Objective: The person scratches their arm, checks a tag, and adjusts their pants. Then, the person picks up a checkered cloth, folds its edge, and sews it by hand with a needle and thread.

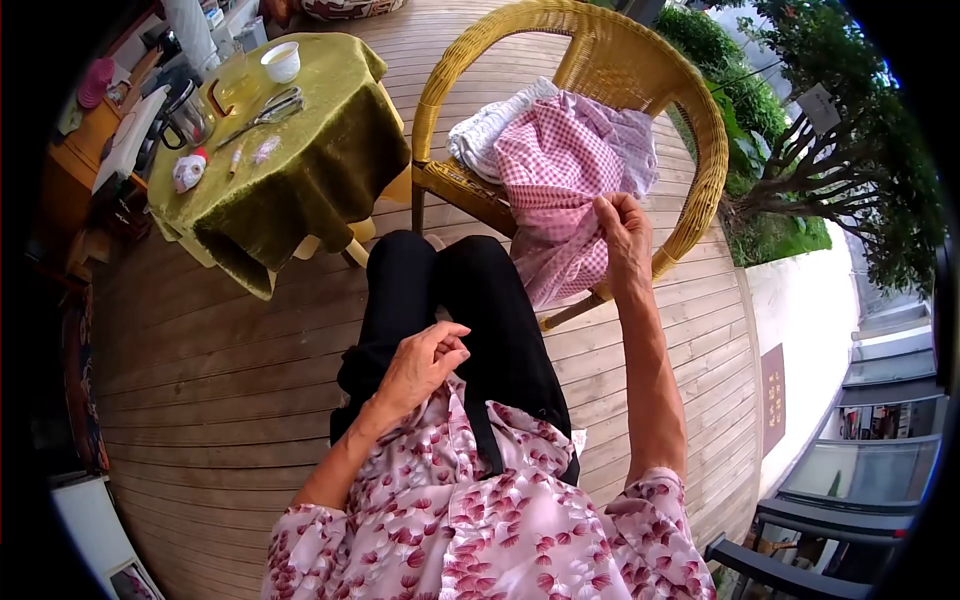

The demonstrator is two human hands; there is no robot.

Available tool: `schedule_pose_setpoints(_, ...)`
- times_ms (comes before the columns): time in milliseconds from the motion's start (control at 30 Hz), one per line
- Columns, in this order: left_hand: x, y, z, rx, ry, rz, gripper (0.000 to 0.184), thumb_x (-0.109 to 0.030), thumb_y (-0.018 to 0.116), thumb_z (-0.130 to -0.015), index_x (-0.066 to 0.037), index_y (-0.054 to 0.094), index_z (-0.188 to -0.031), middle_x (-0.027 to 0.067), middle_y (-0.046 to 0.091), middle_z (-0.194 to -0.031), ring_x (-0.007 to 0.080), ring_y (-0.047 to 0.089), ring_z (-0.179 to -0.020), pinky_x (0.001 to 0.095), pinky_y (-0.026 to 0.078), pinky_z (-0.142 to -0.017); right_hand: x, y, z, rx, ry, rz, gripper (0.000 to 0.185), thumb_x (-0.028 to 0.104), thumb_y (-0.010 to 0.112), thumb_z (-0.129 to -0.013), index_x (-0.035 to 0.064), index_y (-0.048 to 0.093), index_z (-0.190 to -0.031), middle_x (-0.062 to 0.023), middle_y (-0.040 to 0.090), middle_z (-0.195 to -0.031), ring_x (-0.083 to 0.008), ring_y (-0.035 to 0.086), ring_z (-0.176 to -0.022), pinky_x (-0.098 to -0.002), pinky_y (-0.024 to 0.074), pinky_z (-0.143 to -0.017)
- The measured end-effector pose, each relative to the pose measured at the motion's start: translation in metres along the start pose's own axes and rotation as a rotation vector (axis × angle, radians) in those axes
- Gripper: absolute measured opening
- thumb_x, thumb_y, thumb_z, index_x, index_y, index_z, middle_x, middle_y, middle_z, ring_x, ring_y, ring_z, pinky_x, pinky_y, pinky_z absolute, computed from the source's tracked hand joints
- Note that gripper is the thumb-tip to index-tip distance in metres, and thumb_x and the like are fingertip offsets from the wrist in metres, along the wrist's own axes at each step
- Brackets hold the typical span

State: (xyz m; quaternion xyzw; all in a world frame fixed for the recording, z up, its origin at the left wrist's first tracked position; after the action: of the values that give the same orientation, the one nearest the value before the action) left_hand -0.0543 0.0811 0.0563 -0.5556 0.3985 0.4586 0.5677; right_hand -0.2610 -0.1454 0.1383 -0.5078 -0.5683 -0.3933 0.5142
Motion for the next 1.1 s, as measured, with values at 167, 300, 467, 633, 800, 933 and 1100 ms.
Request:
schedule_pose_setpoints(167,-0.065,0.015,-0.086,-0.064,0.275,-0.055,0.049,-0.025,0.073,-0.084,0.001,0.059,-0.123,0.0169,0.066,-0.116,0.0285,0.065,-0.105,0.0365,0.052,-0.091,0.077,0.013,-0.036,0.036,-0.115,-0.05,0.013,0.015,0.065,-0.096,0.0036,0.063,-0.091,0.0041,0.055,-0.075,-0.0039,0.045,-0.064,-0.0203,0.0376,-0.057)
schedule_pose_setpoints(300,-0.085,0.086,-0.152,0.06,0.379,-0.322,0.054,-0.04,0.067,-0.085,0.004,0.062,-0.116,0.023,0.066,-0.108,0.0395,0.062,-0.104,0.0429,0.05,-0.09,0.141,0.029,-0.059,0.022,-0.243,-0.234,0.012,0.015,0.066,-0.095,0.0031,0.064,-0.091,-0.0001,0.061,-0.077,-0.0068,0.054,-0.068,-0.0229,0.0472,-0.065)
schedule_pose_setpoints(467,-0.079,0.097,-0.202,0.147,0.305,0.459,0.03,-0.025,0.058,-0.096,0.0,0.062,-0.111,0.0114,0.069,-0.104,0.0258,0.068,-0.093,0.0381,0.055,-0.079,0.16,0.017,-0.047,0.064,-0.356,-0.092,0.037,0.027,0.068,-0.094,-0.0003,0.058,-0.116,-0.0078,0.062,-0.102,-0.0155,0.062,-0.095,-0.0289,0.052,-0.09)
schedule_pose_setpoints(633,-0.171,0.013,-0.208,0.273,0.26,1.072,0.014,-0.015,0.058,-0.098,-0.006,0.063,-0.107,0.0046,0.068,-0.099,0.0159,0.066,-0.09,0.0331,0.055,-0.086,0.107,-0.007,0.017,0.119,-0.239,0.188,0.061,0.041,0.073,-0.088,0.0009,0.053,-0.129,-0.0133,0.06,-0.117,-0.0237,0.059,-0.111,-0.0365,0.0485,-0.095)
schedule_pose_setpoints(800,-0.213,-0.016,-0.21,0.201,0.347,1.01,0.016,-0.02,0.06,-0.098,-0.007,0.064,-0.104,0.0039,0.068,-0.097,0.016,0.066,-0.09,0.0349,0.054,-0.087,0.031,-0.033,0.018,-0.095,-0.134,0.663,0.047,0.028,0.078,-0.081,0.0019,0.063,-0.118,-0.0116,0.07,-0.098,-0.0235,0.066,-0.088,-0.0361,0.0504,-0.078)
schedule_pose_setpoints(933,-0.241,-0.046,-0.201,0.192,0.478,0.897,0.018,-0.021,0.059,-0.098,-0.006,0.064,-0.107,0.0045,0.067,-0.103,0.0158,0.065,-0.094,0.0346,0.054,-0.088,0.004,-0.065,0.003,-0.119,-0.021,0.297,0.027,0.025,0.069,-0.092,-0.0003,0.065,-0.103,0.0013,0.064,-0.08,-0.007,0.055,-0.075,-0.0263,0.0454,-0.066)
schedule_pose_setpoints(1100,-0.272,-0.062,-0.189,0.212,0.595,0.815,0.022,-0.023,0.06,-0.098,-0.007,0.064,-0.112,0.0043,0.067,-0.106,0.0149,0.064,-0.097,0.0333,0.053,-0.088,0.032,-0.088,-0.003,-0.09,-0.14,-0.031,0.022,0.029,0.059,-0.1,0.007,0.061,-0.098,0.0082,0.053,-0.081,-0.0024,0.043,-0.072,-0.0194,0.0365,-0.064)
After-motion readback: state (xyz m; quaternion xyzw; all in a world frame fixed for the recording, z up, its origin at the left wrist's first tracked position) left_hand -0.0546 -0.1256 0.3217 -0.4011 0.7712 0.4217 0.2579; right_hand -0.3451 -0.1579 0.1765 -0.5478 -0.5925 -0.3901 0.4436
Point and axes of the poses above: each hand's wrist, its own z-axis away from the middle knuckle, its own y-axis out of the palm, x = y × z, the point moved 5 cm from there along -z, towards the middle knuckle
